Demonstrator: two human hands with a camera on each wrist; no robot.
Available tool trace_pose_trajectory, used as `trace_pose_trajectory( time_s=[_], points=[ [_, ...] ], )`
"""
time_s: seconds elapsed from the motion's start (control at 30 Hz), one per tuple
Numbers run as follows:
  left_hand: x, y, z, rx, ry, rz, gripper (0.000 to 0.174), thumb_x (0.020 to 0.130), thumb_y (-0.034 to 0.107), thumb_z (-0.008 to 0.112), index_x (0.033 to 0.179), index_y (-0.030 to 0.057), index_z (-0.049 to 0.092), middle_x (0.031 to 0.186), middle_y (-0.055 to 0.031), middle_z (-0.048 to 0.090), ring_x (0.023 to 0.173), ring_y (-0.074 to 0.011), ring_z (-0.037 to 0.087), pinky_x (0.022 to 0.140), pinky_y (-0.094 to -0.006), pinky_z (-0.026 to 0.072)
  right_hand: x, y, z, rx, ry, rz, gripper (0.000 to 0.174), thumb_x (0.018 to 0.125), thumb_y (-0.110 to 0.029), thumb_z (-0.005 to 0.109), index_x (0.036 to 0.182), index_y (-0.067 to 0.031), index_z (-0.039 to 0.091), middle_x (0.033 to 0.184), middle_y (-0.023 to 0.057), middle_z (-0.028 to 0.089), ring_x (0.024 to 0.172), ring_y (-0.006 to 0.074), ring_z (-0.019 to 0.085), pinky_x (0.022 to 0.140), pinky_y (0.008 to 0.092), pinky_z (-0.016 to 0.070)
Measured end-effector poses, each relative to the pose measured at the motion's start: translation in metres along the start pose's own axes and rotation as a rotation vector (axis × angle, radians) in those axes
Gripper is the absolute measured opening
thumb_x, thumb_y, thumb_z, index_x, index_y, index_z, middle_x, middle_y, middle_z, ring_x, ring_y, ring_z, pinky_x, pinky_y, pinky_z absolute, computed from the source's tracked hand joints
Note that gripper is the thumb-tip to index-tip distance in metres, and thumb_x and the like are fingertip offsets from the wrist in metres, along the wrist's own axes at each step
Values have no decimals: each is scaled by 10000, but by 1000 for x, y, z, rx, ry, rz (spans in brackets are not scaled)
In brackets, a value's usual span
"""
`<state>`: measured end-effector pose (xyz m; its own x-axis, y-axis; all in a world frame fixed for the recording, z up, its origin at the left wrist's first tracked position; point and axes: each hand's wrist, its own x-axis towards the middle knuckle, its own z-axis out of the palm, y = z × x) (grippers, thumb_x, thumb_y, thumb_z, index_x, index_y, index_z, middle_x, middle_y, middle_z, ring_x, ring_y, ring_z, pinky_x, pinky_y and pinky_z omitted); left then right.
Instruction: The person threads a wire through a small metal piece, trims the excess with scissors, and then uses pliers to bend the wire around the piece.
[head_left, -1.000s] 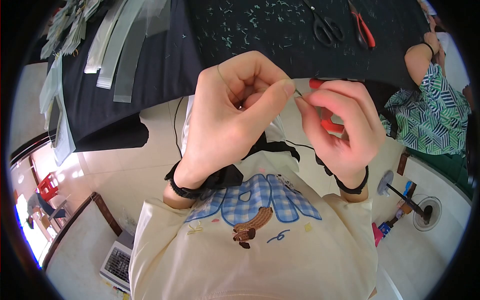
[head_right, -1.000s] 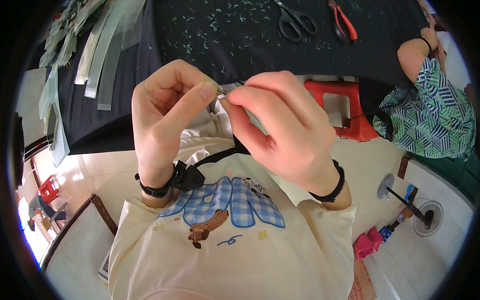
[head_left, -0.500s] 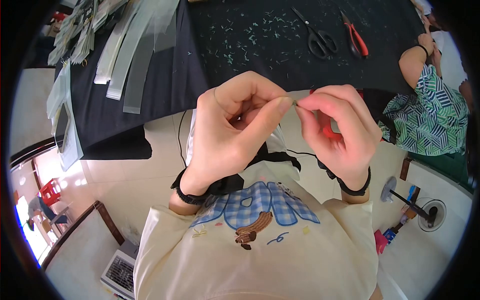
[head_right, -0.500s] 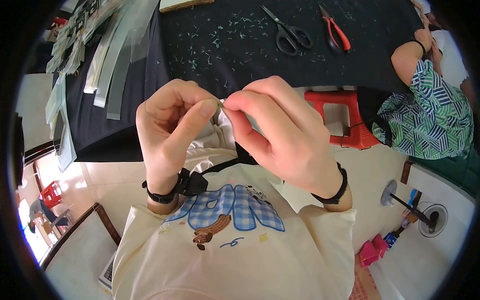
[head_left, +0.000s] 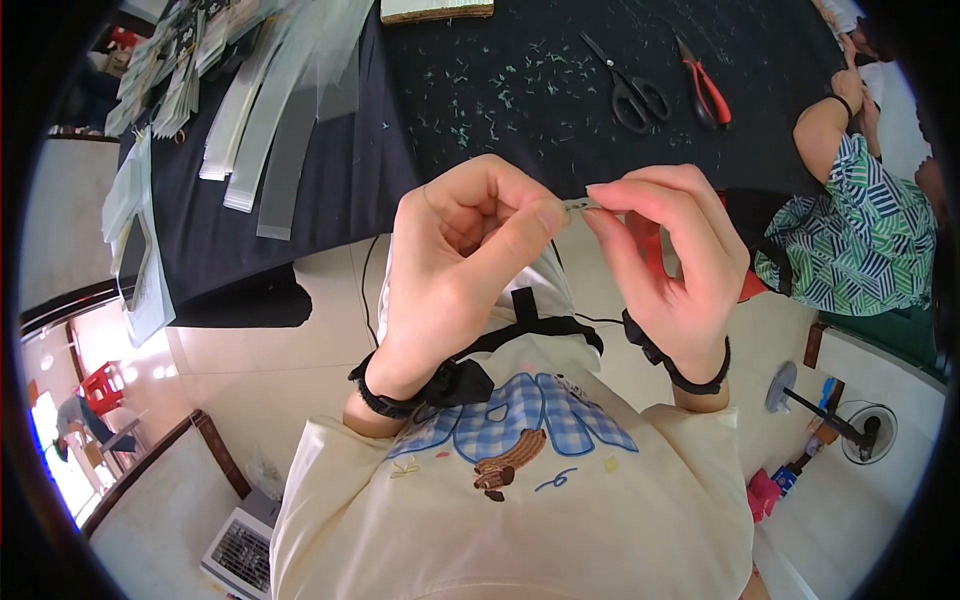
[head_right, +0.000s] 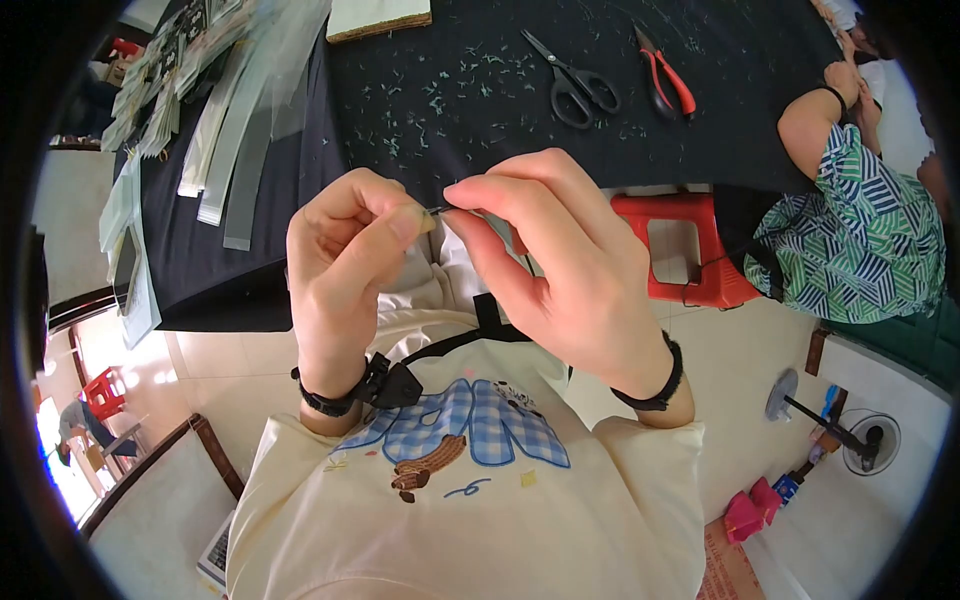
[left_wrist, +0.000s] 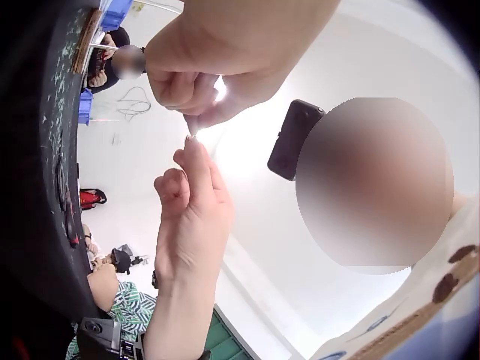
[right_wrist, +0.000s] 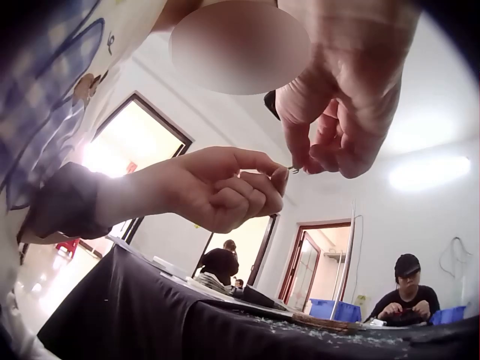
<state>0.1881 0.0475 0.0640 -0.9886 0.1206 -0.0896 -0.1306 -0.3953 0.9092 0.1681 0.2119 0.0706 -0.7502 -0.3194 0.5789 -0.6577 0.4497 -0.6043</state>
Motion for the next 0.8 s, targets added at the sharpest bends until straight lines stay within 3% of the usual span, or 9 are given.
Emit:
trace_pose_trajectory(
  time_s=[0.13,0.43,0.8],
  points=[
    [0,-4,3,-1,55,83,26,821,6,594,815,-15,580,722,4,583,611,9,463,524,-141,343,-3,-2,7,87,98,132,199,696,74,680,854,-20,605,795,34,576,528,75,459,436,198,351],
    [0,-8,5,101,140,151,31,813,-7,589,790,-15,570,683,25,562,551,34,387,473,-132,278,-4,-2,14,326,32,235,82,763,17,640,829,-12,602,736,32,566,519,51,478,452,180,356],
    [4,-14,3,623,142,662,158,692,-97,636,781,21,580,587,6,479,441,-14,388,386,-175,288,-1,-7,15,401,51,275,55,773,16,628,820,0,604,725,29,559,536,41,510,460,170,376]
  ],
)
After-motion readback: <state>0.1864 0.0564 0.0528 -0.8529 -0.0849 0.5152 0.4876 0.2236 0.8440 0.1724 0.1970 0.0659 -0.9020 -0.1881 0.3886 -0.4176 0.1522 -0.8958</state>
